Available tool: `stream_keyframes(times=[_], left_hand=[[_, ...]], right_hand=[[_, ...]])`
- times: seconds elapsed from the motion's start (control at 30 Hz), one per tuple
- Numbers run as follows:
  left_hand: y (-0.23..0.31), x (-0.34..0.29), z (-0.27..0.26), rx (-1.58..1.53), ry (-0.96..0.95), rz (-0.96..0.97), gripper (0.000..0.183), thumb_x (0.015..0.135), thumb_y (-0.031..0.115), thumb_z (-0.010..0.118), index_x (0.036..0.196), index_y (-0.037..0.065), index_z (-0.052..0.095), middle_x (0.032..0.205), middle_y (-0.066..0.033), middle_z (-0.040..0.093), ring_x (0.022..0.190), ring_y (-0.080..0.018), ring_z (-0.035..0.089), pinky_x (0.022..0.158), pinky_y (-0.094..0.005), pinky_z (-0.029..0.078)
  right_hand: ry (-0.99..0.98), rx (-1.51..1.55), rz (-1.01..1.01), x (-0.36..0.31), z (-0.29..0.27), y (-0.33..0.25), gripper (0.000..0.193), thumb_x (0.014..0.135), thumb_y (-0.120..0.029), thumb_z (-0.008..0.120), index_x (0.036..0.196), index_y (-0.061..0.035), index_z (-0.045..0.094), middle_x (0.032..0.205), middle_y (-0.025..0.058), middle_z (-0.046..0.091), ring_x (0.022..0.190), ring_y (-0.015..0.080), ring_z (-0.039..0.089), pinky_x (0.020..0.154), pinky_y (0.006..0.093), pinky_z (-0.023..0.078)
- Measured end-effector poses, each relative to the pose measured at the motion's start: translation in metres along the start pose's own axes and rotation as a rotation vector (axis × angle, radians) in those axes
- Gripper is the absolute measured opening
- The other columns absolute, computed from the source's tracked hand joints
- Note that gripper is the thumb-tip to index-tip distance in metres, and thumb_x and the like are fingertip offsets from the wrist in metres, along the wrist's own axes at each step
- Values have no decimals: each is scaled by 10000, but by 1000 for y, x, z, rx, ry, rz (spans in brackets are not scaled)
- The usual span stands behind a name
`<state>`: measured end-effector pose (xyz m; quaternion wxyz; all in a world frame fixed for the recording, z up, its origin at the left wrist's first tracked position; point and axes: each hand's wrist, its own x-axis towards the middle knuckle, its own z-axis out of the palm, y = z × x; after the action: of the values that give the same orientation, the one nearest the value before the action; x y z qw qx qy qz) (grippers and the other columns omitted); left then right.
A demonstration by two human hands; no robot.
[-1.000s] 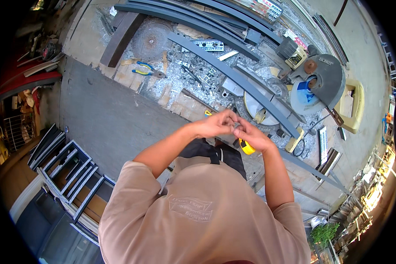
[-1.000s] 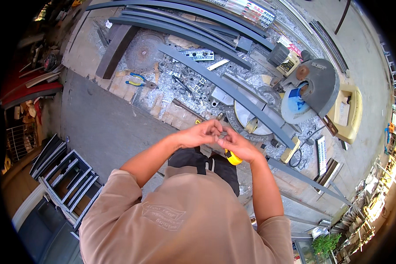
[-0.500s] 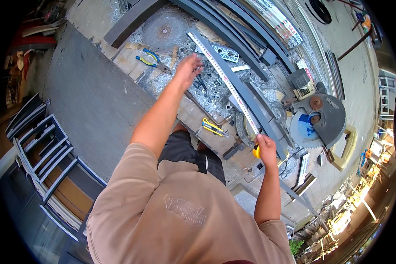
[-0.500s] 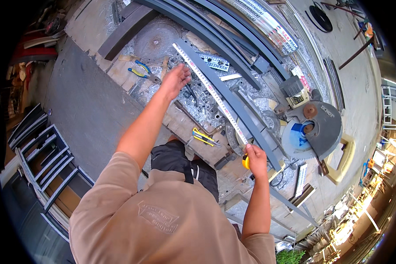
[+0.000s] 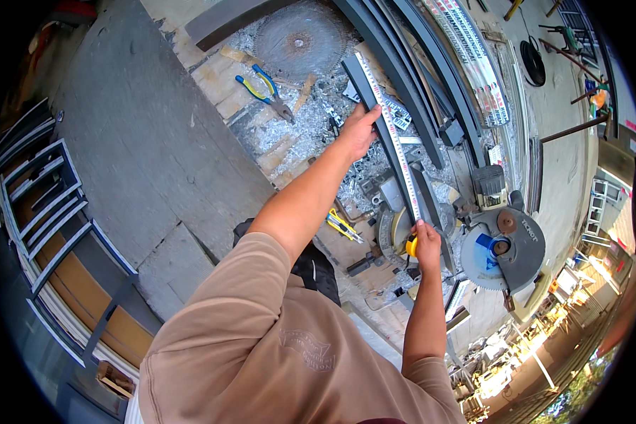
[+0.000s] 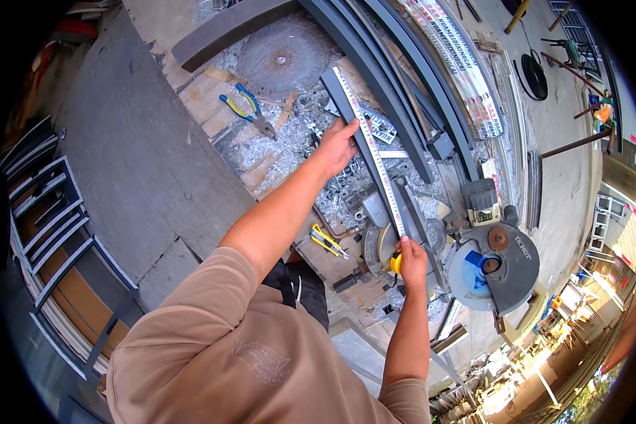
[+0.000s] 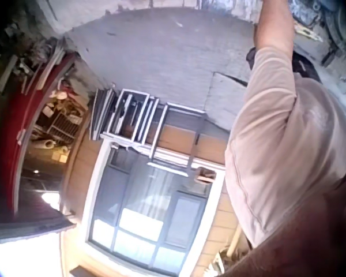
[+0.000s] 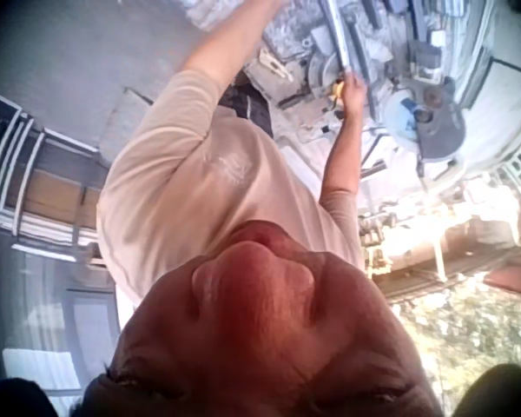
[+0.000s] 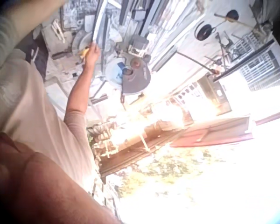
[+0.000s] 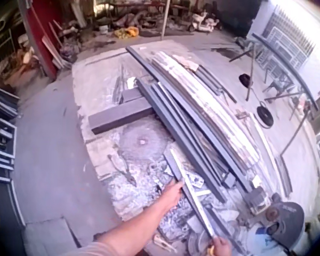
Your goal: The person measures and marks metal window frame components using a tape measure and a marker, then carries a beam to a miter saw station to measure it again.
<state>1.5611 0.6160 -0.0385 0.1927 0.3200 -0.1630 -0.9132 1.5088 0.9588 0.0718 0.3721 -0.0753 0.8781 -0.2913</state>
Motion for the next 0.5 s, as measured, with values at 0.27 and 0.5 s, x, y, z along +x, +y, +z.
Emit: stream_keyframes(times=[0.27, 0.5], left_hand=[[-14, 8, 4, 119, 133, 158, 404, 1123, 244, 524, 1448, 19, 440, 1326, -102, 603, 1195, -205, 563, 1072, -381, 444], [0, -3, 6, -70, 65, 6, 234, 1149, 318, 440, 1258, 118, 493, 1138, -72, 650, 1038, -190, 640, 911, -419, 539]], right_hand=[[-51, 71, 30, -5, 5, -5, 403, 1096, -345, 589, 849, -44, 691, 750, -32, 592, 718, 61, 510, 668, 265, 422], [-78, 14, 33, 3, 1, -4, 407, 1102, -353, 574, 847, -56, 683, 762, -29, 589, 716, 66, 505, 669, 261, 420]])
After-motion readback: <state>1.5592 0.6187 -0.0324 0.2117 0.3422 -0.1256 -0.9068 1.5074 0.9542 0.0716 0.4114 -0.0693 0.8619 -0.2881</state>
